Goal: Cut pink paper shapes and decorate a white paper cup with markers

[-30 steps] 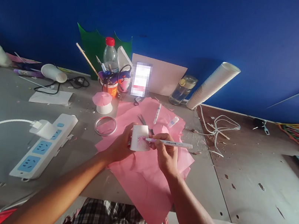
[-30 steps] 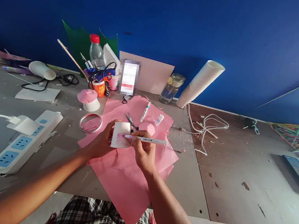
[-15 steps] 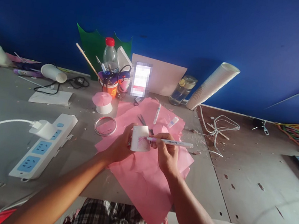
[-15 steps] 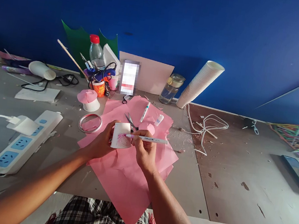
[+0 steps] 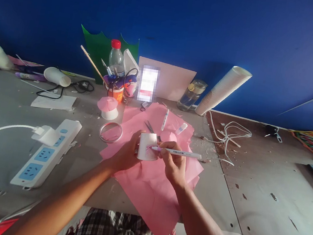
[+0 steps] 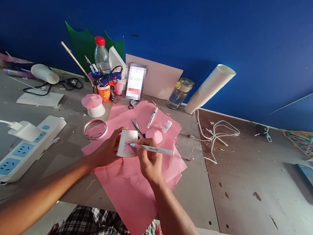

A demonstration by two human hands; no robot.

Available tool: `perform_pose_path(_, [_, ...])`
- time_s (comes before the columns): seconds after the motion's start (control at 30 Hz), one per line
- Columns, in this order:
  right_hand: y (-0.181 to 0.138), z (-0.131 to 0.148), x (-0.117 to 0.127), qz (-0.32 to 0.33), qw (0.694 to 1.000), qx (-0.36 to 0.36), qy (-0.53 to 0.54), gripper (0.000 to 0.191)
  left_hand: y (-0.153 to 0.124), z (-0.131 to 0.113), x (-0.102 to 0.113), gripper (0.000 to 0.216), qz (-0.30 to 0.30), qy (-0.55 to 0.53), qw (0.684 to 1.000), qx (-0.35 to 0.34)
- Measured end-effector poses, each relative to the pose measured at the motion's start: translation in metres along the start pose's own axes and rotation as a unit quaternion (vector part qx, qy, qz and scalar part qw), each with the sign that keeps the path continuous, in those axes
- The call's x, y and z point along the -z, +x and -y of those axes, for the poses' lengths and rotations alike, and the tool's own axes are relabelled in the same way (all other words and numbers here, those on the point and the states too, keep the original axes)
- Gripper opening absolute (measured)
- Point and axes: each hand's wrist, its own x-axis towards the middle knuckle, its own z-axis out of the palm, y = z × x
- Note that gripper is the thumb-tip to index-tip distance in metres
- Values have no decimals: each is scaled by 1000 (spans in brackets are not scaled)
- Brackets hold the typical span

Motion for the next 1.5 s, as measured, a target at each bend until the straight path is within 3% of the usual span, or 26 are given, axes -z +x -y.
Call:
perform_pose_path(0.67, [-2,-2,3,-8,998,29,-58,11,0,-8,-1,67,-9,14,1000,-4])
perform_pose_path(0.8, [-2,-3,3,16,998,35,-58,9,0,-9,-1,63,-9,14,1000,-4])
perform_pose_path(0.93, [-2,-2,3,-4,997,37,-70,8,0,-8,-1,66,-7,23,1000,-1])
perform_pose_path(1.5, [-2,2,4,48,995,58,-70,8,1,-9,-1,63,-4,27,1000,3])
